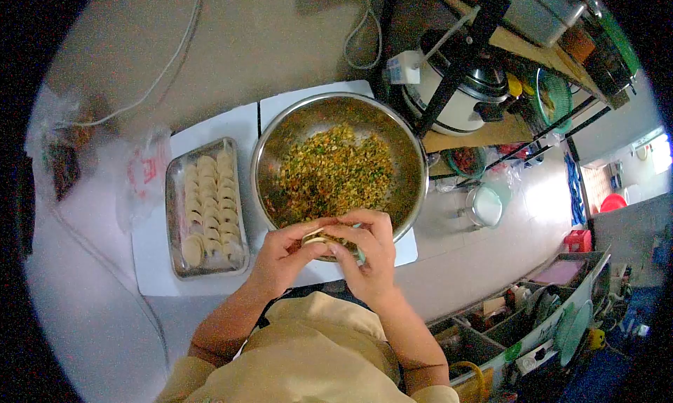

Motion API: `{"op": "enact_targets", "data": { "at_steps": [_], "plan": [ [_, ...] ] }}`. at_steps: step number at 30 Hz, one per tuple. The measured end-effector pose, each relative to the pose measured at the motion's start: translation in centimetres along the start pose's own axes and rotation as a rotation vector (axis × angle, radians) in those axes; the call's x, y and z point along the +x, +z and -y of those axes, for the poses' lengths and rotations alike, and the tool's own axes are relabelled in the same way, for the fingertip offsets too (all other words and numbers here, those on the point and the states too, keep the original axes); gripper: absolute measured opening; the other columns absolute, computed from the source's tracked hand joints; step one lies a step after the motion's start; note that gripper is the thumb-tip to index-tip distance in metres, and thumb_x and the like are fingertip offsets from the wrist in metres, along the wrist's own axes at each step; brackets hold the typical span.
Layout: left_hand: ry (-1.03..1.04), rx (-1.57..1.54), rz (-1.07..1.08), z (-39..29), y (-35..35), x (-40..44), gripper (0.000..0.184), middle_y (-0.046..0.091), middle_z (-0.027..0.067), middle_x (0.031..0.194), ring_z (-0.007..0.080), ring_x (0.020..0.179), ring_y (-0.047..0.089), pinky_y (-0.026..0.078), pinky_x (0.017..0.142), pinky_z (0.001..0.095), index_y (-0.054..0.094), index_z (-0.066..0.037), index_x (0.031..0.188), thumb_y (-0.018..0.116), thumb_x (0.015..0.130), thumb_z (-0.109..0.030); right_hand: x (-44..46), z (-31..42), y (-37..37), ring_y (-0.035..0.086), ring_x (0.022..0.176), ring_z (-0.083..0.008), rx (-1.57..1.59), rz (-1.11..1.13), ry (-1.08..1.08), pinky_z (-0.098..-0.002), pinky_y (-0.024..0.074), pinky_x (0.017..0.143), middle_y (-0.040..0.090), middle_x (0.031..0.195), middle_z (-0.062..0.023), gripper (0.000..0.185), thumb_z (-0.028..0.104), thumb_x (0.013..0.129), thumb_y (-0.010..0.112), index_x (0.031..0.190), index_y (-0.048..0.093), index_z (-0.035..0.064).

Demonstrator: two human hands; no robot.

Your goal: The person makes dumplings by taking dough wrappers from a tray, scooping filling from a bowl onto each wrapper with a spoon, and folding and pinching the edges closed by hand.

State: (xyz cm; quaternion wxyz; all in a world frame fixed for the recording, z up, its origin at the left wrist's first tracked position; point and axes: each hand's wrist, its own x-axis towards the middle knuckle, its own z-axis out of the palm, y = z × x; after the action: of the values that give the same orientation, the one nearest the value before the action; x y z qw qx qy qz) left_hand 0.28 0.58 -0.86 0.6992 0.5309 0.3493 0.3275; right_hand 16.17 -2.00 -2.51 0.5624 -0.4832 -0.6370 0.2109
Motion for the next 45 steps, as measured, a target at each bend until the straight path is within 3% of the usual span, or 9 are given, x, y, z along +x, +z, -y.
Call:
{"op": "enact_targets", "data": {
  "at_steps": [3, 10, 16, 24, 28, 34, 39, 42, 45],
  "plan": [
    [-0.028, -0.021, -0.046, -0.5, 0.1, 0.1, 0.035, 0.061, 0.0111, 0.112, 0.0132, 0.099, 0.059, 0.049, 0.085, 0.0266, 0.051, 0.005, 0.123, 0.049, 0.089, -0.002, -0.7, 0.0, 0.2, 0.053, 0.087, -0.0240, 0.052, -0.135, 0.015, -0.0326, 0.0439, 0.074, 0.055, 0.095, -0.0121, 0.022, 0.003, 0.071, 0.070, 0.092, 0.068, 0.0058],
    [0.035, -0.128, -0.072, -0.4, 0.6, -0.1, 0.035, 0.062, 0.0091, 0.110, 0.0119, 0.097, 0.059, 0.048, 0.085, 0.0242, 0.053, 0.002, 0.124, 0.050, 0.089, -0.003, -1.7, -0.2, 0.2, 0.052, 0.085, -0.0231, -0.021, -0.181, -0.049, -0.0321, 0.0438, 0.072, 0.055, 0.095, -0.0109, 0.025, 0.004, 0.069, 0.073, 0.093, 0.068, 0.0068],
    [0.031, -0.102, -0.025, -0.7, 0.7, 0.0, 0.035, 0.062, 0.0099, 0.111, 0.0110, 0.095, 0.059, 0.048, 0.085, 0.0247, 0.052, 0.002, 0.124, 0.053, 0.090, -0.005, -1.6, -0.6, 0.2, 0.052, 0.085, -0.0241, -0.042, -0.134, -0.062, -0.0314, 0.0435, 0.070, 0.055, 0.094, -0.0106, 0.023, 0.007, 0.071, 0.072, 0.093, 0.068, 0.0072],
    [0.075, -0.127, -0.014, 0.0, 0.6, 0.2, 0.036, 0.062, 0.0107, 0.112, 0.0128, 0.097, 0.059, 0.048, 0.086, 0.0269, 0.051, 0.004, 0.124, 0.053, 0.090, -0.005, 0.0, 0.1, -0.9, 0.052, 0.094, -0.0280, -0.202, 0.006, -0.164, -0.0389, 0.0381, 0.082, 0.057, 0.103, -0.0114, 0.026, 0.013, 0.071, 0.069, 0.097, 0.069, 0.0104],
    [0.024, -0.058, -0.015, -0.4, 0.5, 0.2, 0.035, 0.062, 0.0101, 0.111, 0.0120, 0.096, 0.059, 0.048, 0.086, 0.0261, 0.051, 0.003, 0.124, 0.052, 0.090, -0.005, -0.2, -0.3, -0.8, 0.052, 0.094, -0.0283, -0.212, -0.006, -0.179, -0.0388, 0.0375, 0.082, 0.057, 0.103, -0.0108, 0.025, 0.014, 0.071, 0.069, 0.096, 0.069, 0.0107],
    [0.049, -0.052, -0.057, -0.1, 1.0, 0.1, 0.035, 0.063, 0.0086, 0.109, 0.0103, 0.095, 0.058, 0.048, 0.083, 0.0243, 0.052, 0.002, 0.125, 0.051, 0.091, -0.006, -0.3, 0.3, -0.3, 0.052, 0.089, -0.0278, -0.162, -0.026, -0.086, -0.0364, 0.0403, 0.078, 0.056, 0.101, -0.0122, 0.020, 0.008, 0.072, 0.068, 0.092, 0.067, 0.0077],
    [0.051, 0.048, -0.125, -0.3, 1.6, -0.1, 0.031, 0.063, 0.0084, 0.110, 0.0101, 0.094, 0.059, 0.049, 0.081, 0.0239, 0.055, 0.001, 0.122, 0.052, 0.092, -0.007, -0.4, 0.4, 0.6, 0.052, 0.086, -0.0233, 0.103, -0.193, 0.064, -0.0303, 0.0427, 0.073, 0.054, 0.093, -0.0112, 0.018, -0.001, 0.071, 0.070, 0.087, 0.064, 0.0028],
    [0.111, 0.083, -0.154, 0.0, 1.6, 0.0, 0.029, 0.062, 0.0112, 0.112, 0.0122, 0.095, 0.059, 0.050, 0.082, 0.0253, 0.057, 0.002, 0.119, 0.051, 0.091, -0.003, -0.4, 0.3, 0.4, 0.048, 0.091, -0.0190, 0.166, -0.134, 0.107, -0.0282, 0.0392, 0.079, 0.050, 0.099, -0.0102, 0.015, 0.002, 0.074, 0.071, 0.087, 0.064, 0.0008],
    [0.178, 0.120, -0.157, 0.4, 1.4, 0.0, 0.028, 0.062, 0.0119, 0.113, 0.0125, 0.096, 0.059, 0.049, 0.082, 0.0251, 0.058, 0.001, 0.117, 0.052, 0.090, -0.001, -0.3, 0.1, 0.5, 0.052, 0.086, -0.0218, 0.148, -0.156, 0.088, -0.0292, 0.0425, 0.074, 0.054, 0.094, -0.0108, 0.019, 0.000, 0.069, 0.072, 0.086, 0.063, 0.0024]
  ]
}}
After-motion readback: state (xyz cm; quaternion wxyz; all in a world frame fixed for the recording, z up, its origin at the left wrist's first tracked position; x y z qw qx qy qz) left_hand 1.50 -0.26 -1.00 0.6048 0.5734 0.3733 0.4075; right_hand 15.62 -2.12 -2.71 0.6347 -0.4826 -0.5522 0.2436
